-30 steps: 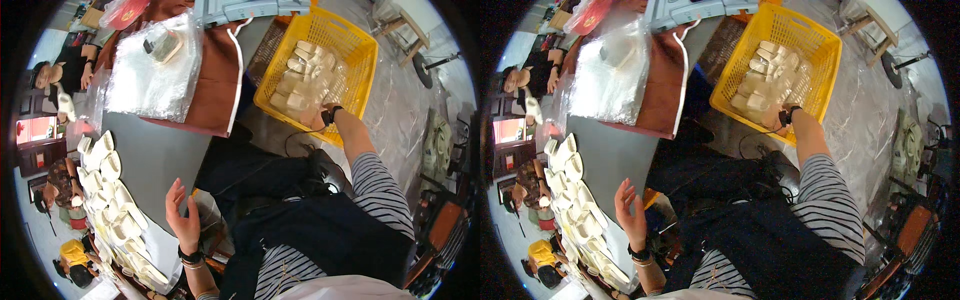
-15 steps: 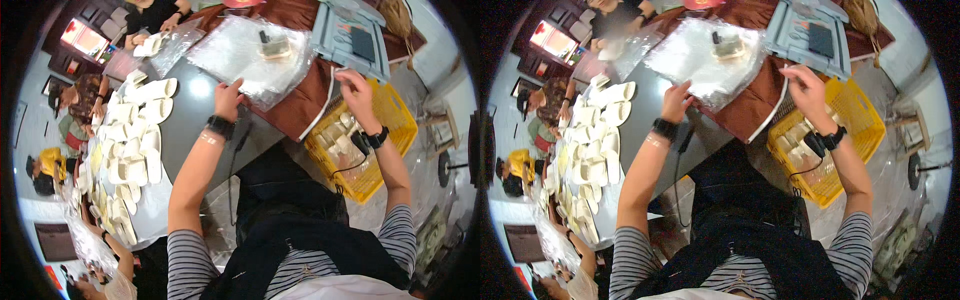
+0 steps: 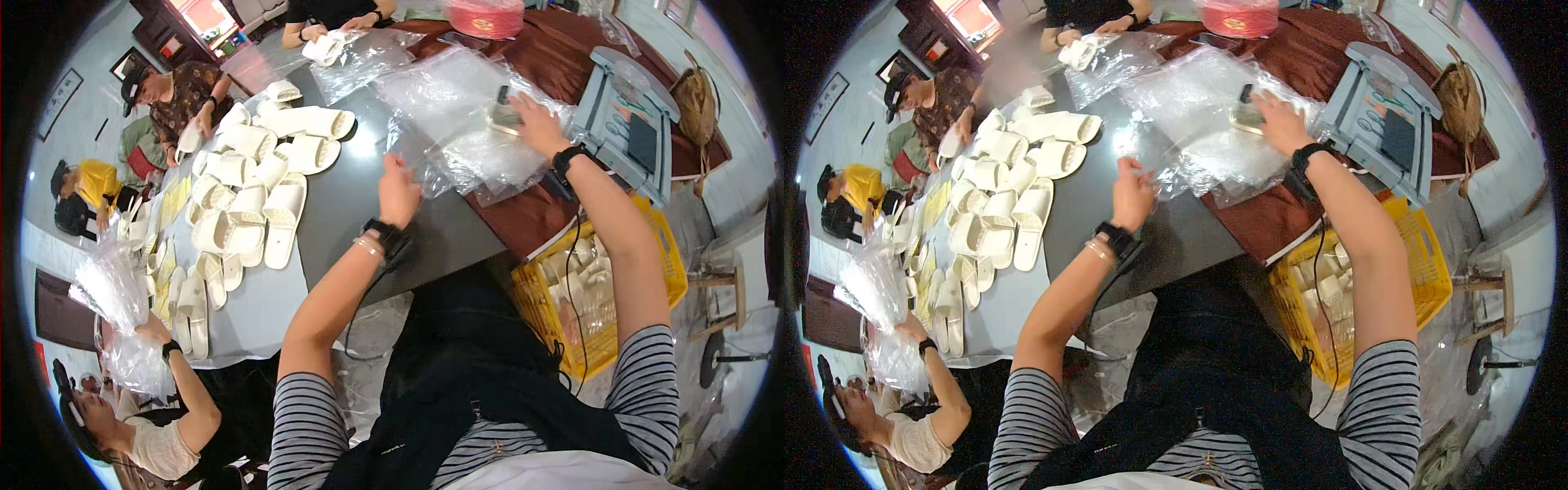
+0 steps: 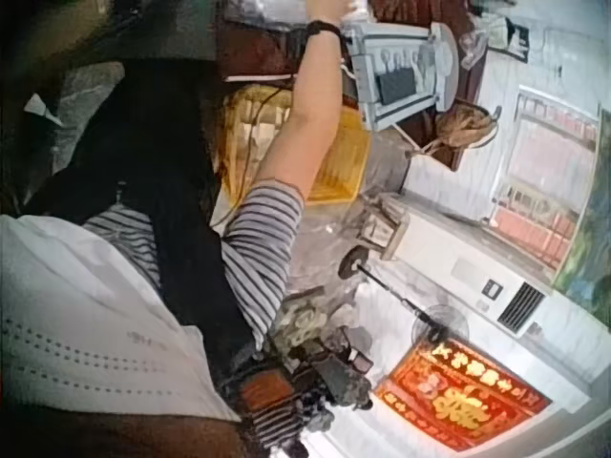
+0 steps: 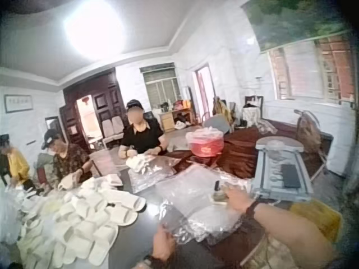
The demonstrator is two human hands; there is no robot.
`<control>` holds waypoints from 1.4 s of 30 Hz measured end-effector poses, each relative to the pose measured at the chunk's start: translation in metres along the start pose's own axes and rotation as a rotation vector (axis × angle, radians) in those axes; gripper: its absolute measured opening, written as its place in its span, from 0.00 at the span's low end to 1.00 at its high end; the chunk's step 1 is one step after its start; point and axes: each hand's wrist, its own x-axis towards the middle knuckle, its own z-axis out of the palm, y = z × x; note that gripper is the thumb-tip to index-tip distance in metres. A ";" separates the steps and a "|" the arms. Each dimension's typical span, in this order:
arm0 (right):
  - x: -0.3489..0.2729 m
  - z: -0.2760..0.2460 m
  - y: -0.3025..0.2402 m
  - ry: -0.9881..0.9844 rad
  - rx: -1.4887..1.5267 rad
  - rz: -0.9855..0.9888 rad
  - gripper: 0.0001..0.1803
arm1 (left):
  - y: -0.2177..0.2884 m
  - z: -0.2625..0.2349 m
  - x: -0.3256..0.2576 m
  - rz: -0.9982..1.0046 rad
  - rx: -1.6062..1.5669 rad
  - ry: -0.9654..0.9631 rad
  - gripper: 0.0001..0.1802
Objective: Packaging finished plastic slippers into plastic bags.
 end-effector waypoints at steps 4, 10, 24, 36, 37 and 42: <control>0.007 -0.015 -0.032 -0.053 -0.065 0.133 0.42 | -0.031 -0.086 -0.063 -0.196 -0.506 -0.261 0.21; 0.014 -0.028 -0.107 0.214 0.339 -0.410 0.31 | -0.025 -0.167 -0.164 -0.321 -0.516 -0.518 0.30; -0.015 -0.001 -0.172 -0.747 0.783 -0.215 0.38 | -0.039 -0.227 -0.188 0.095 0.417 -0.157 0.28; -0.079 -0.075 -0.191 -0.139 1.516 -0.179 0.13 | 0.083 -0.130 -0.169 0.212 -0.092 -0.087 0.51; -0.087 -0.116 -0.196 0.044 1.124 -0.212 0.15 | 0.085 -0.133 -0.171 0.300 -0.048 -0.016 0.52; -0.134 -0.198 -0.174 0.716 1.182 -0.415 0.44 | 0.087 -0.142 -0.166 0.467 0.014 0.107 0.47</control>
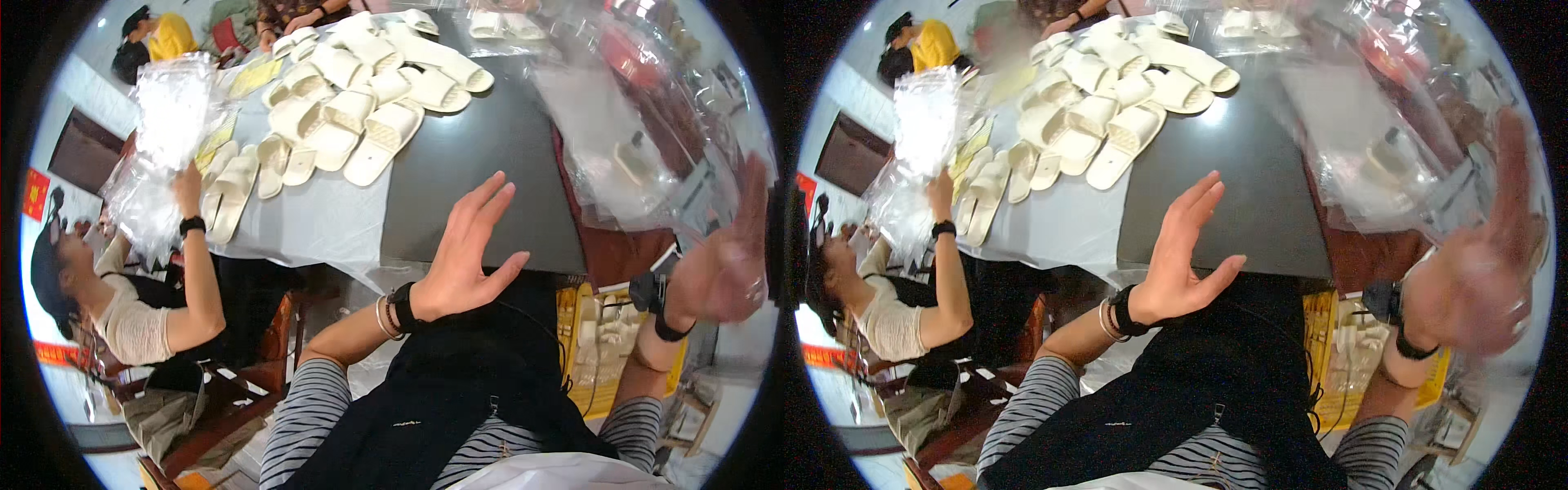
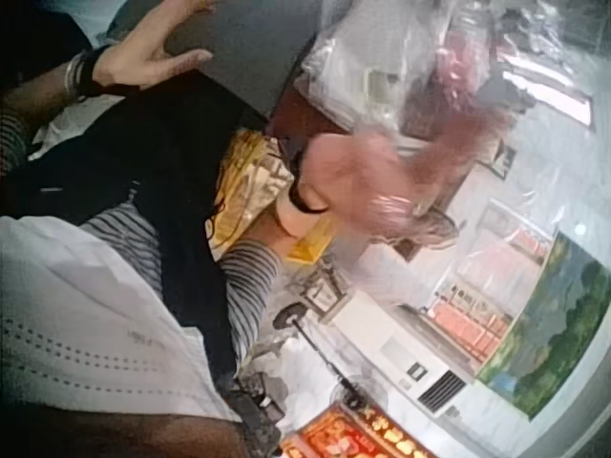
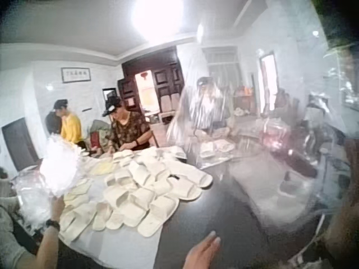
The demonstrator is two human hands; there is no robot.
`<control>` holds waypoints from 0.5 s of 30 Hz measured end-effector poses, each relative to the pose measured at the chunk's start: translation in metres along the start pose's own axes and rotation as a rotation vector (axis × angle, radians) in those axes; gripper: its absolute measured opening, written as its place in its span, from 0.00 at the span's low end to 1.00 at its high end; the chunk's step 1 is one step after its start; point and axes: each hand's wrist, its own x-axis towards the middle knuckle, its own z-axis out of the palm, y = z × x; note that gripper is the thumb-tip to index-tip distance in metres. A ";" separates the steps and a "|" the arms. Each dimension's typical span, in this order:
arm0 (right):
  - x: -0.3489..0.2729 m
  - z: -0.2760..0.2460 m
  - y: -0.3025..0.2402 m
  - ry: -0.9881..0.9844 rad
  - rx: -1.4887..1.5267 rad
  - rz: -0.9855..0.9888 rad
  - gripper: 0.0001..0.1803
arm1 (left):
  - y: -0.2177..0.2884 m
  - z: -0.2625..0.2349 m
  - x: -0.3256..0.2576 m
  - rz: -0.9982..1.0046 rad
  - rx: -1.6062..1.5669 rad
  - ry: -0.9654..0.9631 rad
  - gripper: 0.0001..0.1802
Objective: Packaging finished plastic slippers into plastic bags.
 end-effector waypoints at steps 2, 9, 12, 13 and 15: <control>-0.008 0.052 -0.001 -0.449 -0.247 -0.193 0.26 | -0.007 -0.006 -0.016 -0.238 -0.246 0.071 0.45; -0.091 0.091 0.081 -1.467 -0.537 -0.053 0.11 | -0.023 -0.014 -0.046 -0.334 -0.312 0.400 0.41; -0.103 0.107 0.083 -1.571 -0.506 0.034 0.11 | -0.056 -0.038 -0.048 -0.368 0.007 0.315 0.40; -0.101 0.111 0.081 -1.584 -0.534 0.062 0.12 | -0.064 -0.049 -0.041 -0.482 -0.025 0.342 0.39; -0.091 0.116 0.070 -1.520 -0.557 0.139 0.11 | -0.109 -0.070 -0.040 -0.567 -0.113 0.488 0.35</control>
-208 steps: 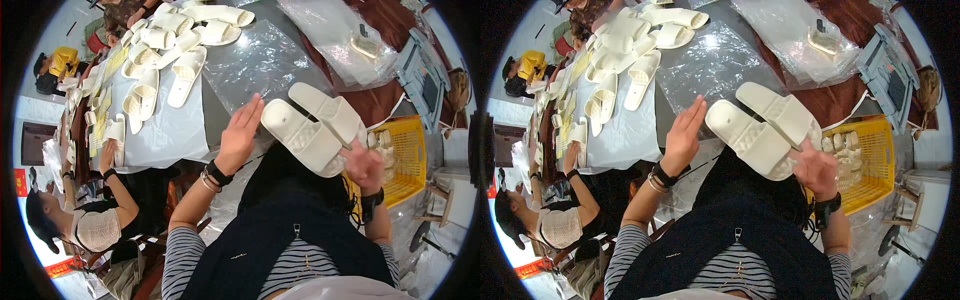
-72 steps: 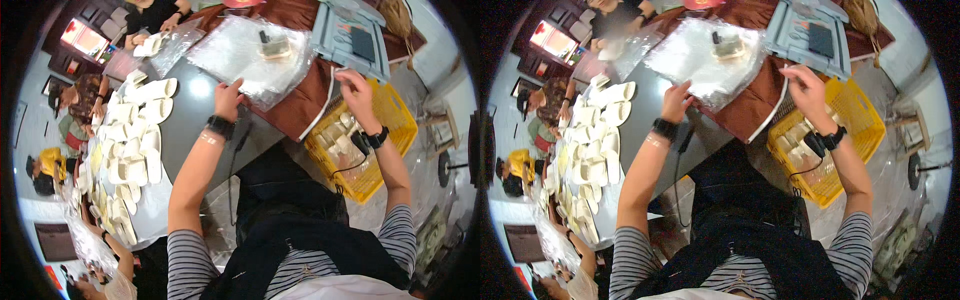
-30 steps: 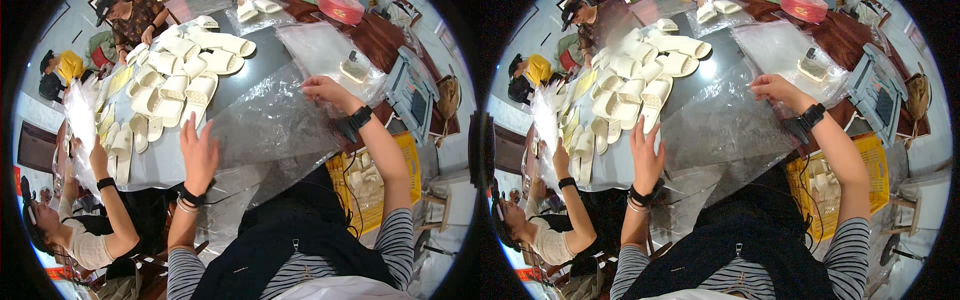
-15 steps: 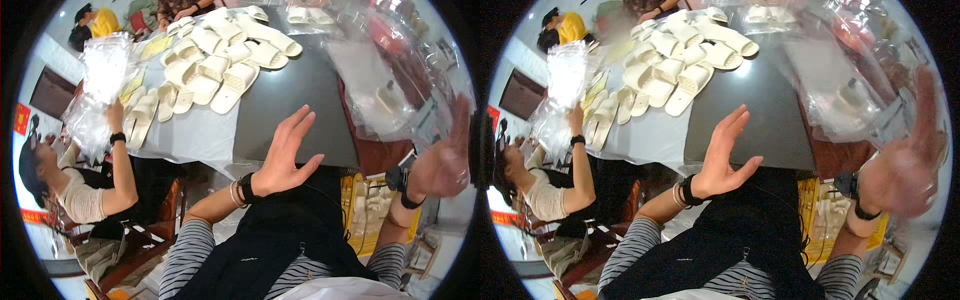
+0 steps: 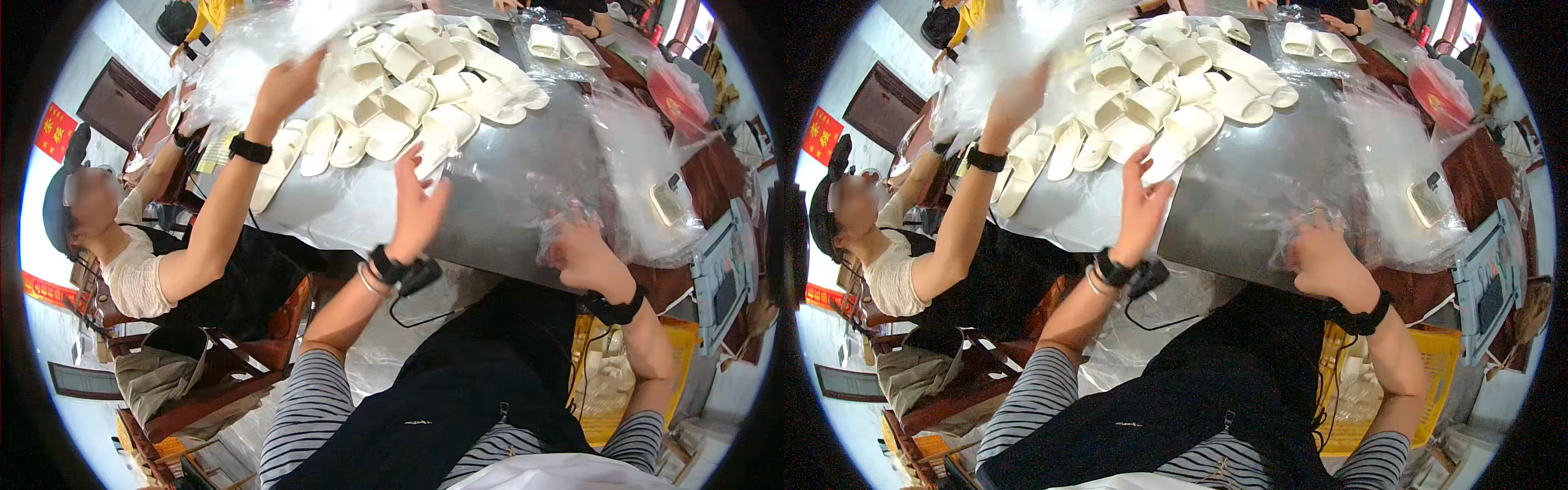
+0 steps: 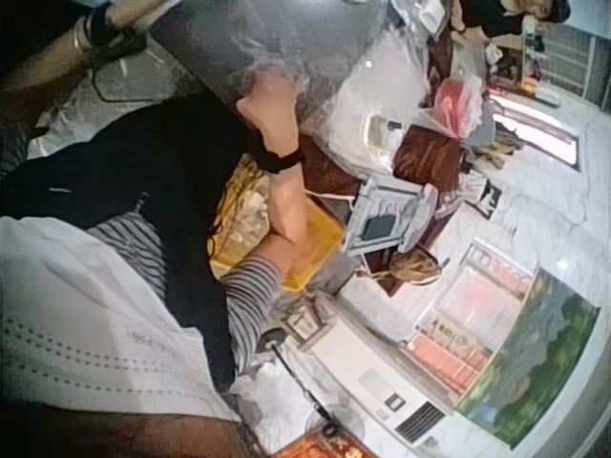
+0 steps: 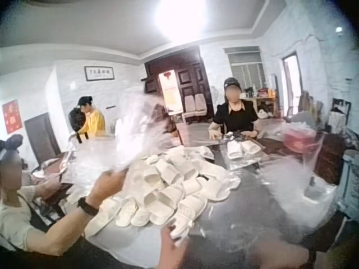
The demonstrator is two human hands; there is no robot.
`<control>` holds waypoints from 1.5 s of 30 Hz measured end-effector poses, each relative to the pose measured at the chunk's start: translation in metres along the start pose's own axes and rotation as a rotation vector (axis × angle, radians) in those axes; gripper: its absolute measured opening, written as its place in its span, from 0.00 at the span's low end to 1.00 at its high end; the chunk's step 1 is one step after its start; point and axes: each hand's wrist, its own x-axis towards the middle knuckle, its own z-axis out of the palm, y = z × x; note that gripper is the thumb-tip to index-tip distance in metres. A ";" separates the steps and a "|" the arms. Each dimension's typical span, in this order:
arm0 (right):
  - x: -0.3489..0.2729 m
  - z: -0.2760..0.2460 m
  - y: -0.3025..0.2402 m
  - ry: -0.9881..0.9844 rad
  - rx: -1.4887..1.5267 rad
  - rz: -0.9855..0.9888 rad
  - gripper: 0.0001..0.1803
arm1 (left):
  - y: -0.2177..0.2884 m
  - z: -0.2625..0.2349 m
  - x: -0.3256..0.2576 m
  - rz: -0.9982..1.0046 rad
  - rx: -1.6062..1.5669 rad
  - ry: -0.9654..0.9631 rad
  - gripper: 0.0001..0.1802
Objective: Packaging finished plastic slippers into plastic bags.
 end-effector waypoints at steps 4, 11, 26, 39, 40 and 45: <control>-0.003 -0.002 0.009 -0.077 0.161 0.095 0.10 | 0.001 -0.030 0.019 0.068 0.135 -0.062 0.29; -0.010 -0.010 0.004 -0.131 0.218 0.015 0.13 | 0.115 -0.020 -0.040 -0.012 -0.308 -0.534 0.20; -0.030 0.003 0.027 0.072 0.321 -0.321 0.24 | 0.070 -0.020 -0.036 -0.713 -1.147 -0.075 0.29; -0.033 0.051 0.049 0.096 0.387 -0.395 0.23 | 0.002 0.025 0.024 -0.432 -0.740 -0.091 0.13; -0.036 0.041 0.057 -0.082 0.579 -0.456 0.23 | 0.004 0.021 0.031 -0.414 -0.789 -0.181 0.13; -0.085 -0.060 0.110 0.128 0.994 -0.016 0.15 | 0.018 0.079 0.053 -0.316 -0.998 -0.558 0.13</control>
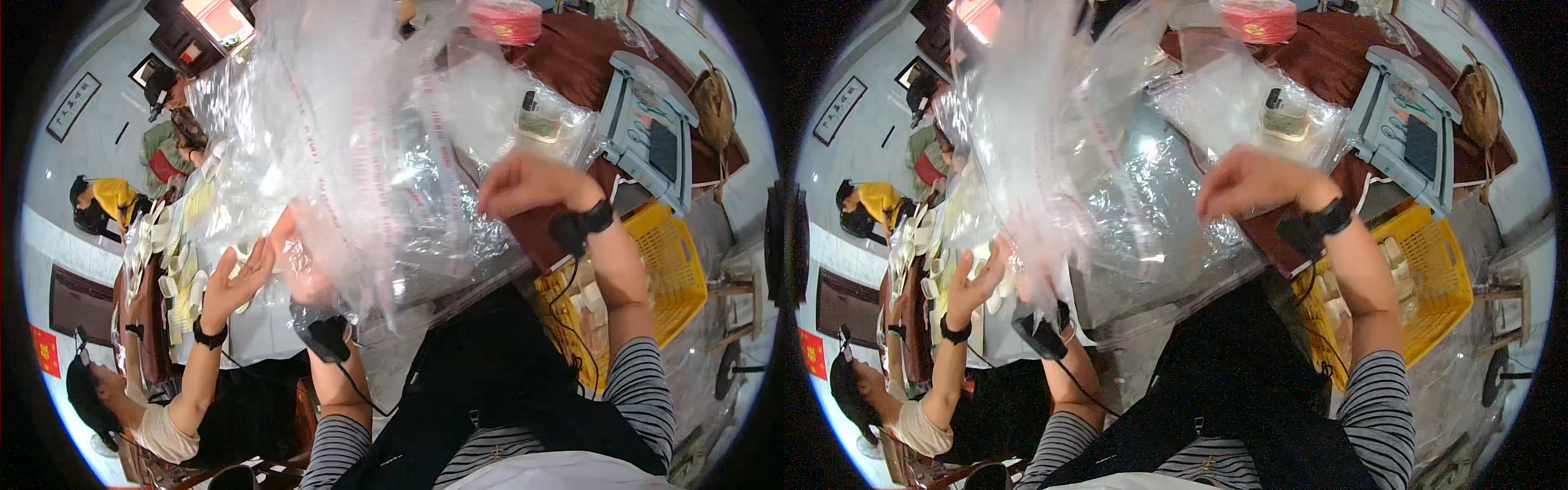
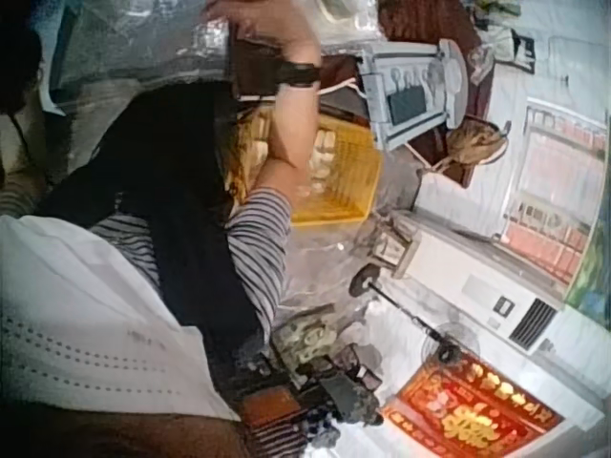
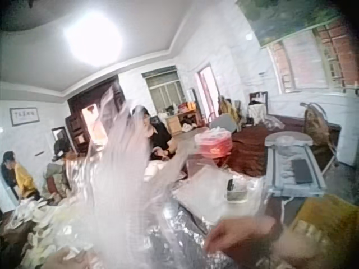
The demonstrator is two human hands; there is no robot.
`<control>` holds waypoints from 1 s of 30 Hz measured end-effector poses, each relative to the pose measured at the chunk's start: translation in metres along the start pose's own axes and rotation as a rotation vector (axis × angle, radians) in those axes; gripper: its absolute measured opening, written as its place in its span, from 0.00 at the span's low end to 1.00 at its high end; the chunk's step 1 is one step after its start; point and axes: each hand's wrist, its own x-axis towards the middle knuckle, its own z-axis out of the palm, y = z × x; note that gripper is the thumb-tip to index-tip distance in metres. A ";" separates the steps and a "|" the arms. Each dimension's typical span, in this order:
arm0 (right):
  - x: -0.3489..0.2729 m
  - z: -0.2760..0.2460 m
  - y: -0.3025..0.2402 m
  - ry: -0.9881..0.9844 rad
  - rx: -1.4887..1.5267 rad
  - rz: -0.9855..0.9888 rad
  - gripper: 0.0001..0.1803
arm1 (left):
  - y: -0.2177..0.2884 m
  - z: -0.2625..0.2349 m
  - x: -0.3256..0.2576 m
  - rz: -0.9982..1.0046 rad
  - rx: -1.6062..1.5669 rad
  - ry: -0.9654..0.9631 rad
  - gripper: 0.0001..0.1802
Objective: Packaging finished plastic slippers into plastic bags.
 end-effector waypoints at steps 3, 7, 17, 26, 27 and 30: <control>0.008 -0.087 0.061 0.942 -0.616 -0.074 0.31 | -0.022 0.032 0.057 -0.030 -0.086 -0.226 0.13; 0.004 -0.181 0.171 0.978 -0.994 -0.029 0.36 | -0.072 0.102 0.161 -0.060 -0.226 -0.557 0.13; -0.041 -0.235 0.159 1.492 -1.032 0.333 0.34 | -0.242 0.081 0.228 -0.463 0.551 -0.139 0.19; -0.004 -0.264 0.082 1.588 -0.977 -0.245 0.50 | -0.277 0.056 0.267 0.372 0.823 -0.770 0.18; -0.007 -0.249 0.107 1.417 -0.952 -0.150 0.51 | -0.287 0.097 0.262 -0.207 0.627 -0.401 0.18; -0.008 -0.236 0.176 0.887 -0.721 0.119 0.53 | -0.290 0.159 0.253 -0.658 0.496 -0.035 0.20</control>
